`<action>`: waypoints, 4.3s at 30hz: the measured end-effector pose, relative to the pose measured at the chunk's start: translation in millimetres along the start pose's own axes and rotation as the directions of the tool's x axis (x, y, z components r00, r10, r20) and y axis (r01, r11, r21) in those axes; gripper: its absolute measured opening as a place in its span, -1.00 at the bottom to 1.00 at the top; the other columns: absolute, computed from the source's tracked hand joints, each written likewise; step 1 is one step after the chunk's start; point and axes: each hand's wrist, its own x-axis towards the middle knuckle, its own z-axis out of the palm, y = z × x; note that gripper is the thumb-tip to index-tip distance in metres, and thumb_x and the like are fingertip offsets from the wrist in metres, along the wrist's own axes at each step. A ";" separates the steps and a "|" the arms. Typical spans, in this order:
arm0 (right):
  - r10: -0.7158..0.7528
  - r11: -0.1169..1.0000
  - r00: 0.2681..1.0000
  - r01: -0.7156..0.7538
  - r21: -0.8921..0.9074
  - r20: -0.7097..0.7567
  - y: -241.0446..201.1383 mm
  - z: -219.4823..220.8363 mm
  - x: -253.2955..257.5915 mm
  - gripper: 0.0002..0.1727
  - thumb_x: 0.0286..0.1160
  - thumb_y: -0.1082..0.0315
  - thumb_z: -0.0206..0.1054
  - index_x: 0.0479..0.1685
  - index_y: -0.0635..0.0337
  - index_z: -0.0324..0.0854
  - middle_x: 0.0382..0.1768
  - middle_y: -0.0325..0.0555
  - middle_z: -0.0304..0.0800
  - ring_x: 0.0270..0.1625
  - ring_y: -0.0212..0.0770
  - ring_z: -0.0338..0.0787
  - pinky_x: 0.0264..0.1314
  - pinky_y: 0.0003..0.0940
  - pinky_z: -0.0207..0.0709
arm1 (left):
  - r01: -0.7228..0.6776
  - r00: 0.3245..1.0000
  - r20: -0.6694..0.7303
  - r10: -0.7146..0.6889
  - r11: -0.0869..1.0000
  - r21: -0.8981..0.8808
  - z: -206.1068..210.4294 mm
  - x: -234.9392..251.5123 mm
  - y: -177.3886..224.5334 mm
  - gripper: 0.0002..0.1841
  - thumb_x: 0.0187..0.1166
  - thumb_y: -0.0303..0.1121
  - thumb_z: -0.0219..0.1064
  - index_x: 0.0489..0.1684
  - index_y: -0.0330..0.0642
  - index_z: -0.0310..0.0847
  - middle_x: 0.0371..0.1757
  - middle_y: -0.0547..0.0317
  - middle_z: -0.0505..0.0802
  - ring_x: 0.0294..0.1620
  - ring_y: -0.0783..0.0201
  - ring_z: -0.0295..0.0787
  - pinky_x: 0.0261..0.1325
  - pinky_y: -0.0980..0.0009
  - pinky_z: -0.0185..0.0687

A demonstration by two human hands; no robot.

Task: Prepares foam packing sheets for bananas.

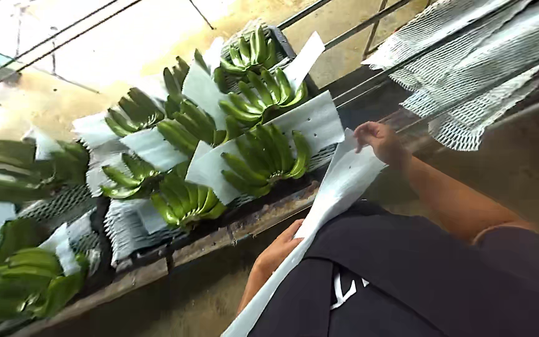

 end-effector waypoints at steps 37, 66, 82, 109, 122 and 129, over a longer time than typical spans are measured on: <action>0.581 0.442 -0.426 0.881 0.171 0.694 -95.8 753.1 -167.0 -0.68 0.74 0.39 0.14 0.19 0.37 0.74 0.18 0.37 0.78 0.36 0.34 0.70 0.46 0.32 0.41 | -0.228 0.715 -0.699 0.007 0.948 -0.223 -97.7 -441.5 -284.6 0.21 0.31 -0.32 0.49 0.93 -0.22 -0.50 0.88 -0.30 0.07 0.86 -0.07 0.07 0.83 -0.02 0.04; -0.398 0.912 0.260 0.012 0.410 0.880 -231.1 1302.6 -531.6 -0.57 0.80 0.39 -0.07 0.52 0.37 0.40 0.01 -0.22 0.75 -0.04 -0.40 0.81 0.18 -0.36 0.74 | -0.757 -0.184 -0.786 -0.590 0.595 -0.270 -157.7 -922.8 -658.3 -0.35 0.12 -0.63 0.62 0.33 -0.41 0.53 0.08 -0.07 0.85 0.04 0.26 0.85 0.21 0.30 0.79; 0.076 0.997 -0.557 0.051 -0.057 0.827 -302.9 1739.3 -1001.9 -0.63 0.84 0.45 -0.15 0.16 0.16 0.63 -0.45 -0.43 0.65 -0.42 -0.49 0.67 -0.18 -0.52 0.67 | -0.890 -0.329 -0.426 -0.843 0.428 -0.160 -125.4 -1309.8 -896.1 -0.36 0.22 -0.51 0.64 0.36 -0.40 0.53 0.08 -0.03 0.83 0.04 0.34 0.81 0.21 0.36 0.75; 0.146 0.974 0.248 -0.203 -0.096 0.958 -332.2 2404.0 -1479.5 -0.61 0.81 0.49 -0.01 0.55 0.29 0.26 0.00 -0.20 0.63 -0.17 -0.49 0.73 -0.05 -0.53 0.69 | -0.518 -0.399 -0.801 -0.446 0.831 -0.204 -273.5 -2088.5 -1400.5 -0.12 0.15 -0.39 0.73 0.56 -0.46 0.37 0.26 -0.24 0.78 0.29 0.12 0.75 0.45 0.18 0.61; 0.191 0.877 0.211 -0.475 -0.070 0.959 -393.3 2764.4 -1708.6 -0.77 0.85 0.38 0.05 0.27 0.23 0.48 -0.38 -0.28 0.66 -0.43 -0.44 0.71 -0.27 -0.51 0.70 | -0.350 -0.401 -0.786 -0.471 0.872 -0.343 -374.3 -2416.0 -1596.7 -0.20 0.10 -0.20 0.77 0.41 -0.34 0.57 0.20 -0.12 0.83 0.25 0.11 0.78 0.43 0.07 0.63; 0.225 0.894 0.417 -0.449 -0.016 0.880 -438.8 2906.7 -1785.7 -0.61 0.83 0.51 -0.09 0.54 0.27 0.38 0.08 -0.09 0.60 -0.06 -0.37 0.66 0.08 -0.41 0.60 | -0.436 -0.299 -0.865 -0.403 0.864 -0.252 -445.2 -2591.1 -1687.0 -0.10 0.03 -0.30 0.77 0.50 -0.38 0.45 0.25 -0.07 0.81 0.28 0.30 0.77 0.44 0.33 0.65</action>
